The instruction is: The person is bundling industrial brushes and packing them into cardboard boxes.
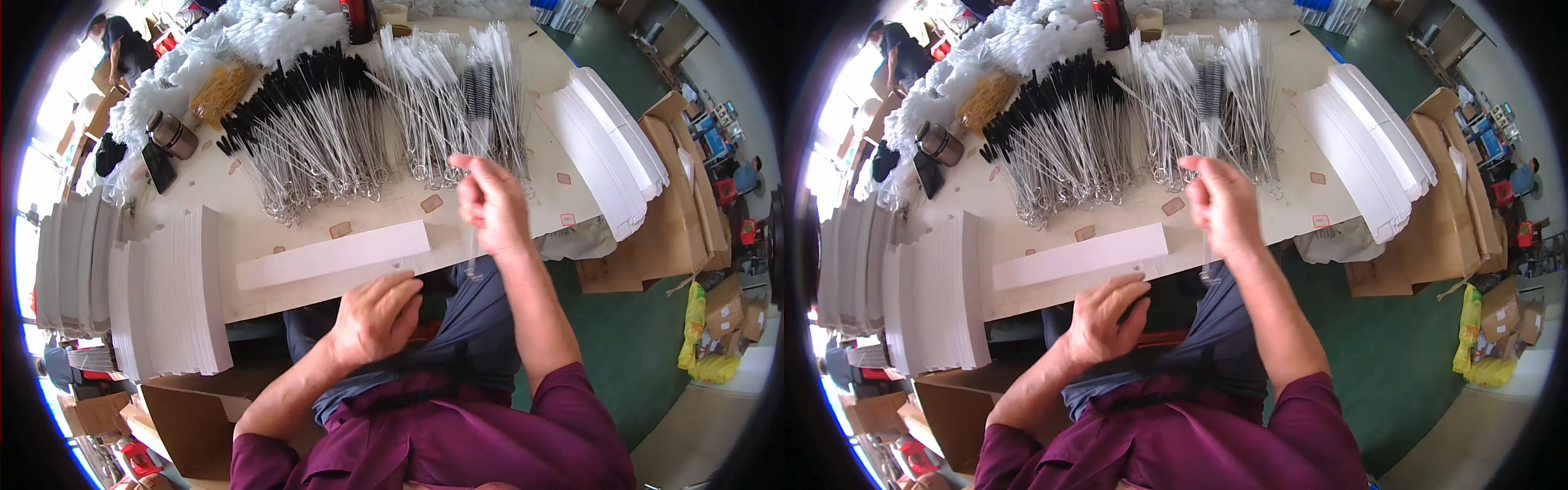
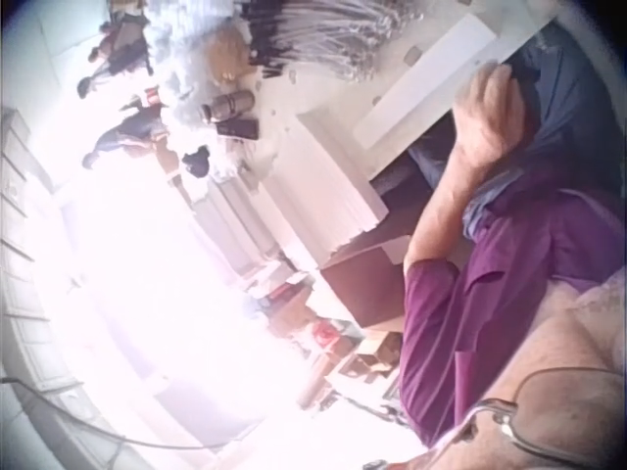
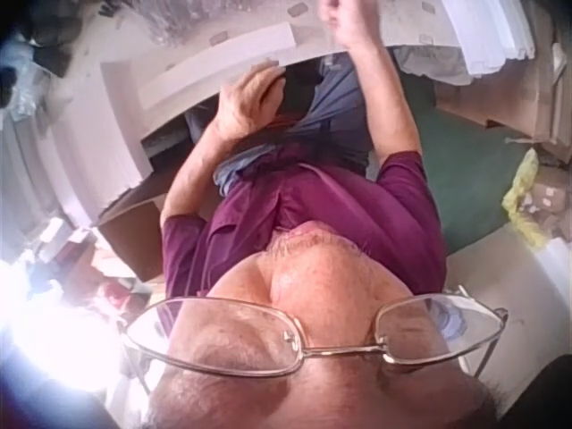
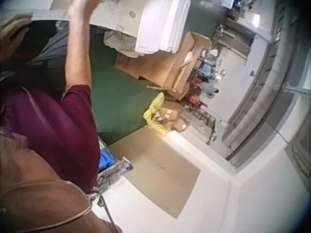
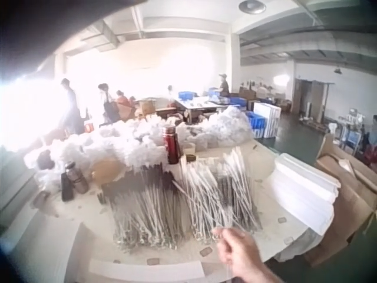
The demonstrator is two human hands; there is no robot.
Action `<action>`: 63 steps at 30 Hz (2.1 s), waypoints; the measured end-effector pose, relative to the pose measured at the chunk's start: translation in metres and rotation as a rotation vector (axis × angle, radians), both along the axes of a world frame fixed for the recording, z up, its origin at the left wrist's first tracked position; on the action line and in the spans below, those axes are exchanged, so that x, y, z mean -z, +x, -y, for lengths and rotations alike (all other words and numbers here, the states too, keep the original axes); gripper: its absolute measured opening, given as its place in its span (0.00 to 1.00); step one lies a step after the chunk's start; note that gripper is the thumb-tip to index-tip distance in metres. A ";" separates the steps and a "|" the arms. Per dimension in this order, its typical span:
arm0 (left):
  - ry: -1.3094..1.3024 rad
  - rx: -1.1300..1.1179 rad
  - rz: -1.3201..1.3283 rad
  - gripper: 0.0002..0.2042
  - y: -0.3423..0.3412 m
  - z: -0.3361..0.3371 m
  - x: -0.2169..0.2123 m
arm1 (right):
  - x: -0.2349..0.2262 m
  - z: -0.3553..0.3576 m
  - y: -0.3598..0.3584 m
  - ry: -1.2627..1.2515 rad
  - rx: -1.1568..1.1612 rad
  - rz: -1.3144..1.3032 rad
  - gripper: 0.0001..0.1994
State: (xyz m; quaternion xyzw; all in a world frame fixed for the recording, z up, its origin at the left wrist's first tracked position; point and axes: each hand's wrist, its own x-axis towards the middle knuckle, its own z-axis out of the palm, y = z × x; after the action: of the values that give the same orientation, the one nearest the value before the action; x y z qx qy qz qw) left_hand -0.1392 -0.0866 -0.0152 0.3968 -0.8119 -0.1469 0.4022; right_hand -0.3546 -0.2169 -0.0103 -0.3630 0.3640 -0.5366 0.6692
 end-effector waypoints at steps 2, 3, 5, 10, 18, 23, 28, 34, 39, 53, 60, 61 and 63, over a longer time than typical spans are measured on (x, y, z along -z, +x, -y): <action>-0.001 0.001 -0.027 0.13 -0.008 0.025 -0.006 | 0.006 0.006 -0.028 0.039 0.161 -0.196 0.14; 0.021 0.008 -0.042 0.13 -0.011 0.036 -0.009 | 0.015 0.014 -0.038 -0.088 0.244 -0.419 0.14; 0.048 0.021 -0.061 0.10 -0.022 0.060 -0.010 | 0.036 0.030 -0.054 -0.159 0.293 -0.601 0.14; 0.131 -0.006 -0.067 0.07 -0.049 0.104 -0.012 | 0.044 0.033 -0.055 -0.240 0.303 -0.928 0.13; 0.131 -0.057 0.037 0.07 -0.066 0.152 -0.007 | 0.030 0.030 -0.041 -0.151 0.256 -0.832 0.10; 0.096 -0.100 0.142 0.09 -0.075 0.171 -0.007 | 0.024 0.025 -0.042 -0.118 0.196 -0.795 0.11; 0.106 -0.030 0.148 0.07 -0.068 0.179 -0.012 | 0.019 0.020 -0.034 -0.220 0.155 -0.700 0.11; 0.128 -0.011 0.141 0.03 -0.051 0.181 -0.027 | 0.017 0.037 -0.048 -0.012 -0.076 -0.392 0.14; 0.132 -0.057 0.067 0.04 -0.043 0.181 -0.059 | 0.005 0.058 -0.040 0.000 -0.076 -0.367 0.15; 0.031 -0.054 -0.583 0.03 0.024 0.167 -0.168 | 0.015 0.099 -0.040 0.124 0.048 -0.279 0.17; 0.021 -0.025 -0.575 0.05 0.072 0.128 -0.209 | 0.015 0.096 -0.038 0.147 0.093 -0.259 0.16; 0.084 -0.018 -0.524 0.07 0.075 0.119 -0.214 | 0.013 0.092 -0.037 0.070 0.105 -0.336 0.17; 0.187 0.004 -0.476 0.10 0.076 0.107 -0.220 | 0.008 0.084 -0.038 -0.089 0.058 -0.416 0.18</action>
State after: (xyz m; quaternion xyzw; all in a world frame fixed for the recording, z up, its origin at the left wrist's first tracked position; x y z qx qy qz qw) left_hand -0.0628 -0.1939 0.2047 0.3851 -0.6781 -0.3113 0.5431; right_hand -0.3922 -0.3007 -0.0187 -0.4846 0.4807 -0.4844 0.5472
